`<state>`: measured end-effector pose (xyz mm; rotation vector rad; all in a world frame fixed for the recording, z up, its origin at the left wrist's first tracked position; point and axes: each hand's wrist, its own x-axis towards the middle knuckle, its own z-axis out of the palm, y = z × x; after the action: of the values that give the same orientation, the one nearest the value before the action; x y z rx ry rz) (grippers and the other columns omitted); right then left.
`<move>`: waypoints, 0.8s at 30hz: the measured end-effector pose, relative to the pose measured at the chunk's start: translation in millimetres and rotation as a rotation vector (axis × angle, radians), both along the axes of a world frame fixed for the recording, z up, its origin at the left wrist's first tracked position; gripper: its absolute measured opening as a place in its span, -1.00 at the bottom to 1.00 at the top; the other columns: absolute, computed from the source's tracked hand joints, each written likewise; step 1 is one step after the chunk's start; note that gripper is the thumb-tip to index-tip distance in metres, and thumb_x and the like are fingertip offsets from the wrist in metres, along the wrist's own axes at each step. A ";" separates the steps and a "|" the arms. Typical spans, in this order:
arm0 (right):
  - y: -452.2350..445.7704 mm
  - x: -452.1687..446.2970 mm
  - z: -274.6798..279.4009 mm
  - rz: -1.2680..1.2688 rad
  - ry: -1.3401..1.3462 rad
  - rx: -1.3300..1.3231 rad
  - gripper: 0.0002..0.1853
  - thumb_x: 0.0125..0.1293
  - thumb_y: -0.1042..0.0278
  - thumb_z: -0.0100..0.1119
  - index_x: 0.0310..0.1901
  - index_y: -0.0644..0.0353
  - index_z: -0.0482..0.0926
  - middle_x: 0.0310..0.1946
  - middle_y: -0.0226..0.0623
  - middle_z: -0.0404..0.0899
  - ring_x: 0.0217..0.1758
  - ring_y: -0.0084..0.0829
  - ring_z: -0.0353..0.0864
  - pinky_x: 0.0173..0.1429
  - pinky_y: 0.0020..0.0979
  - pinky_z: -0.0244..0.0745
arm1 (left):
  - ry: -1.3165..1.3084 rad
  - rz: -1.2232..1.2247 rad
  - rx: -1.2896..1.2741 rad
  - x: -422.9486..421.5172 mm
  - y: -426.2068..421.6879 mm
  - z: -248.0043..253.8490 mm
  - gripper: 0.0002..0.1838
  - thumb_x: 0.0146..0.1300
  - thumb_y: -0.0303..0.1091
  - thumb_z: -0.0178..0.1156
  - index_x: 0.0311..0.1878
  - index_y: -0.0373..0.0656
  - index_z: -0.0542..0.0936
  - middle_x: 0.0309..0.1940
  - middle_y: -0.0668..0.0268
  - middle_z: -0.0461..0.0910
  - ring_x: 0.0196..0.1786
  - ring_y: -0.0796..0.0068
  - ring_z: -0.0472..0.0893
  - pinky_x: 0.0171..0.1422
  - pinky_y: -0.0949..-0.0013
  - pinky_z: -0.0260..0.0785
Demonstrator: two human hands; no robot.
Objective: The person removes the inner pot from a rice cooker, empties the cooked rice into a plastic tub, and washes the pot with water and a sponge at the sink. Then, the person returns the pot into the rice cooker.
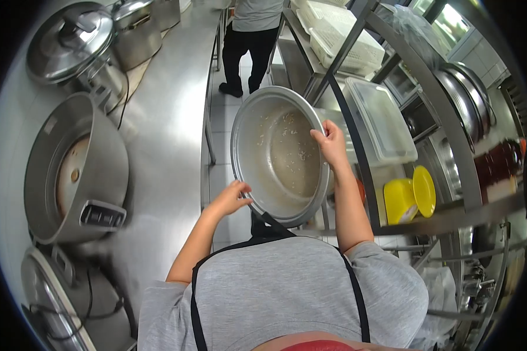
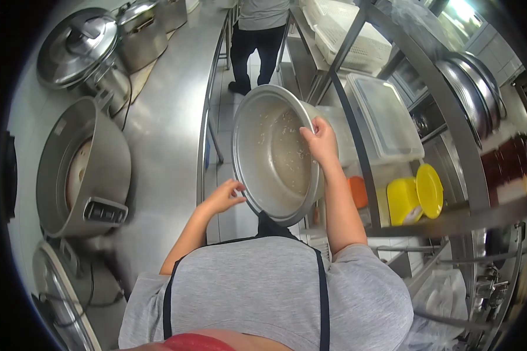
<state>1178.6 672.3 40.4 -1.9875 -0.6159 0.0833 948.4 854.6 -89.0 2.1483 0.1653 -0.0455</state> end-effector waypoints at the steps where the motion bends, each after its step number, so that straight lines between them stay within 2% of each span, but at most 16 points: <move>1: 13.0 16.2 1.9 -0.011 0.021 0.038 -0.79 -0.01 0.32 0.24 -0.51 0.23 0.41 -0.65 -0.44 0.36 -0.55 -0.59 0.30 -0.43 -0.47 0.22 | -0.006 0.001 0.005 24.4 11.4 -9.2 -0.67 0.05 -0.29 0.29 -0.14 -0.22 0.51 -0.22 0.21 0.45 -0.28 0.40 0.49 -0.12 0.36 0.40; 4: 51.7 79.5 -22.4 0.021 0.037 0.175 -0.79 -0.02 0.33 0.25 -0.51 0.23 0.42 -0.65 -0.45 0.37 -0.55 -0.59 0.31 -0.44 -0.48 0.22 | 0.090 -0.083 -0.007 70.2 27.2 -25.9 -0.66 0.04 -0.26 0.30 -0.16 -0.22 0.51 -0.25 0.21 0.46 -0.29 0.38 0.50 -0.16 0.35 0.40; 5: 66.4 99.9 -26.9 0.001 -0.011 0.106 -0.78 -0.05 0.32 0.24 -0.52 0.24 0.41 -0.66 -0.39 0.38 -0.56 -0.55 0.33 -0.44 -0.45 0.25 | 0.101 -0.078 0.010 90.8 41.9 -15.1 -0.65 0.04 -0.25 0.30 -0.16 -0.22 0.51 -0.26 0.21 0.46 -0.30 0.37 0.50 -0.17 0.35 0.40; 6: 90.6 130.5 -29.4 0.002 -0.021 0.145 -0.78 -0.05 0.32 0.24 -0.52 0.24 0.41 -0.66 -0.39 0.38 -0.56 -0.55 0.33 -0.44 -0.45 0.25 | 0.127 -0.083 0.023 111.5 57.9 2.6 -0.65 0.04 -0.23 0.30 -0.16 -0.22 0.51 -0.28 0.20 0.46 -0.31 0.35 0.50 -0.18 0.35 0.40; 7: 105.0 147.6 -42.1 -0.011 -0.043 0.120 -0.78 -0.06 0.32 0.23 -0.52 0.24 0.41 -0.67 -0.33 0.38 -0.57 -0.51 0.35 -0.44 -0.42 0.26 | 0.190 -0.072 0.027 125.4 71.0 15.2 -0.65 0.02 -0.23 0.30 -0.17 -0.21 0.50 -0.27 0.17 0.49 -0.22 0.29 0.51 -0.13 0.31 0.40; 8: 119.5 164.1 -54.1 -0.018 -0.067 0.085 -0.78 -0.08 0.33 0.22 -0.52 0.24 0.40 -0.67 -0.28 0.37 -0.58 -0.47 0.36 -0.43 -0.40 0.28 | 0.141 -0.054 0.062 135.4 84.2 22.5 -0.67 0.05 -0.24 0.28 -0.17 -0.21 0.50 -0.28 0.17 0.49 -0.22 0.30 0.51 -0.12 0.32 0.40; 9: 138.6 183.1 -58.7 -0.046 -0.086 0.061 -0.78 -0.11 0.33 0.20 -0.54 0.25 0.38 -0.66 -0.18 0.37 -0.58 -0.35 0.38 -0.42 -0.34 0.31 | 0.140 0.003 0.039 149.2 100.1 33.2 -0.68 0.06 -0.26 0.27 -0.17 -0.22 0.50 -0.27 0.18 0.49 -0.22 0.32 0.51 -0.12 0.34 0.40; 11: 171.7 214.2 -68.5 -0.042 -0.048 0.077 -0.78 -0.11 0.32 0.19 -0.54 0.25 0.38 -0.66 -0.17 0.38 -0.58 -0.32 0.40 -0.41 -0.32 0.32 | 0.166 0.065 0.006 161.6 124.9 55.6 -0.70 0.07 -0.27 0.26 -0.17 -0.22 0.50 -0.27 0.19 0.49 -0.22 0.34 0.50 -0.12 0.36 0.39; 13: 200.3 242.6 -72.2 -0.053 -0.018 0.042 -0.77 -0.09 0.30 0.18 -0.54 0.26 0.38 -0.65 -0.12 0.40 -0.55 -0.26 0.44 -0.38 -0.29 0.35 | 0.021 0.289 -0.010 173.2 149.2 71.4 -0.71 0.07 -0.31 0.26 -0.17 -0.23 0.49 -0.27 0.22 0.48 -0.22 0.40 0.50 -0.14 0.39 0.38; 17: 257.8 319.5 -92.6 -0.061 -0.011 -0.013 -0.78 -0.08 0.30 0.17 -0.52 0.26 0.39 -0.66 -0.12 0.41 -0.55 -0.26 0.45 -0.37 -0.28 0.35 | 0.076 0.378 0.021 193.6 211.7 47.4 -0.72 0.07 -0.36 0.25 -0.17 -0.25 0.48 -0.29 0.25 0.48 -0.27 0.47 0.51 -0.21 0.43 0.38; 20: 296.1 362.8 -90.8 -0.093 0.062 -0.019 -0.77 -0.07 0.27 0.19 -0.52 0.25 0.41 -0.64 -0.14 0.45 -0.53 -0.25 0.47 -0.36 -0.29 0.36 | 0.240 0.384 -0.069 216.5 254.6 50.5 -0.73 0.07 -0.40 0.25 -0.17 -0.27 0.47 -0.37 0.29 0.48 -0.39 0.53 0.49 -0.29 0.45 0.37; 21: 312.5 380.9 -100.0 -0.116 0.048 -0.011 -0.76 -0.08 0.26 0.20 -0.52 0.25 0.42 -0.63 -0.14 0.46 -0.53 -0.25 0.48 -0.36 -0.28 0.37 | 0.257 0.405 -0.220 234.8 273.5 55.9 -0.74 0.07 -0.41 0.25 -0.18 -0.28 0.47 -0.41 0.30 0.48 -0.42 0.56 0.47 -0.31 0.46 0.36; 22: 329.1 401.5 -105.2 -0.131 0.021 -0.012 -0.75 -0.08 0.25 0.21 -0.52 0.24 0.42 -0.63 -0.14 0.46 -0.52 -0.25 0.49 -0.35 -0.28 0.37 | 0.266 0.429 -0.384 255.7 290.1 58.2 -0.74 0.07 -0.42 0.24 -0.19 -0.29 0.47 -0.44 0.31 0.48 -0.46 0.58 0.46 -0.33 0.47 0.35; 24: 355.2 432.5 -92.8 -0.167 -0.016 -0.073 -0.73 -0.09 0.23 0.23 -0.52 0.24 0.42 -0.63 -0.15 0.46 -0.51 -0.24 0.49 -0.35 -0.27 0.37 | 0.177 0.420 -0.398 295.1 336.4 43.1 -0.75 0.08 -0.42 0.24 -0.20 -0.30 0.47 -0.47 0.32 0.48 -0.46 0.59 0.45 -0.33 0.47 0.34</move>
<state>1611.2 1027.4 -52.4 -2.1046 -0.4604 -0.0129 1243.5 1191.1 -45.9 1.6765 0.6512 -0.0221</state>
